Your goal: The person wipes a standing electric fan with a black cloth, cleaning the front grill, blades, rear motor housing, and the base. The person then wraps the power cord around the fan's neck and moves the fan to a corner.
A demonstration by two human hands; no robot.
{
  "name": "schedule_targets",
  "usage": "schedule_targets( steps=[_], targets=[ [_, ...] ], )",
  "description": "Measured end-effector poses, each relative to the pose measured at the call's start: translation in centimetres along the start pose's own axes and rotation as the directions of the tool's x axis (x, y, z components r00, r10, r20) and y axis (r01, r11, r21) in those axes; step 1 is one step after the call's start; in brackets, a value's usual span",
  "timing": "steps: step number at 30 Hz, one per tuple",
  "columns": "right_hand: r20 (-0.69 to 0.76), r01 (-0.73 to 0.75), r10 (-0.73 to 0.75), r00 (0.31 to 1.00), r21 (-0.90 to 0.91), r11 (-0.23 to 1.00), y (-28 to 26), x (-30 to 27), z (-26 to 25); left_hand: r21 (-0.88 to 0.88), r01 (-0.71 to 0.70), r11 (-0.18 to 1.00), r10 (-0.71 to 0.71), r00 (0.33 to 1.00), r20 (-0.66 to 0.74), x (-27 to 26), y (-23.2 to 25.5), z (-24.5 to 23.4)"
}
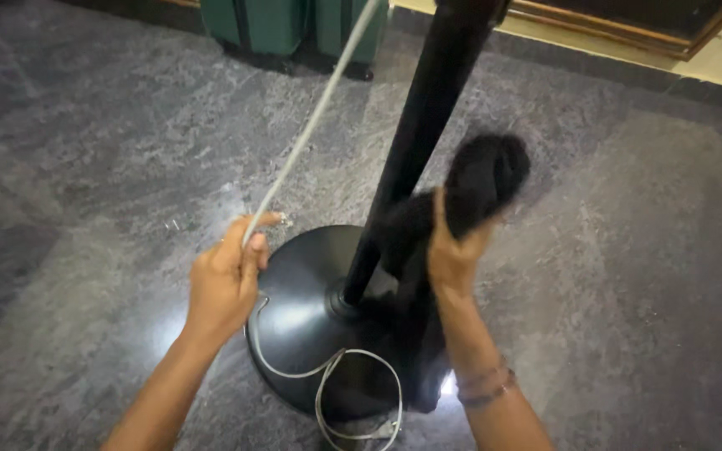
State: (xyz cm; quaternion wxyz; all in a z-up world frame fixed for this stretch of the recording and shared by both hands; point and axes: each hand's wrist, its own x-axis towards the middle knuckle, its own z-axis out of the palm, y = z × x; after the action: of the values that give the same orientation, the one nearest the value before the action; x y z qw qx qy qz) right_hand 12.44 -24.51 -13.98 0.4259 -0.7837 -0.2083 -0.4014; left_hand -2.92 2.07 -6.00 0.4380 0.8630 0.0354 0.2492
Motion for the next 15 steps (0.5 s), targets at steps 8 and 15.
schedule_targets(
  steps=[8, 15],
  targets=[
    [0.391, -0.463, 0.368, 0.843, 0.182, 0.867, -1.8, -8.4, 3.5, 0.075, -0.011, 0.997, 0.004, 0.995, 0.096, -2.0, -2.8, 3.4],
    [0.188, -0.44, 0.399, 0.898, 0.321, 0.839, 2.2, -6.0, -6.6, -0.186, 0.413, 0.891, -0.451, 0.851, -0.27, -0.1, -8.2, -2.1]
  ],
)
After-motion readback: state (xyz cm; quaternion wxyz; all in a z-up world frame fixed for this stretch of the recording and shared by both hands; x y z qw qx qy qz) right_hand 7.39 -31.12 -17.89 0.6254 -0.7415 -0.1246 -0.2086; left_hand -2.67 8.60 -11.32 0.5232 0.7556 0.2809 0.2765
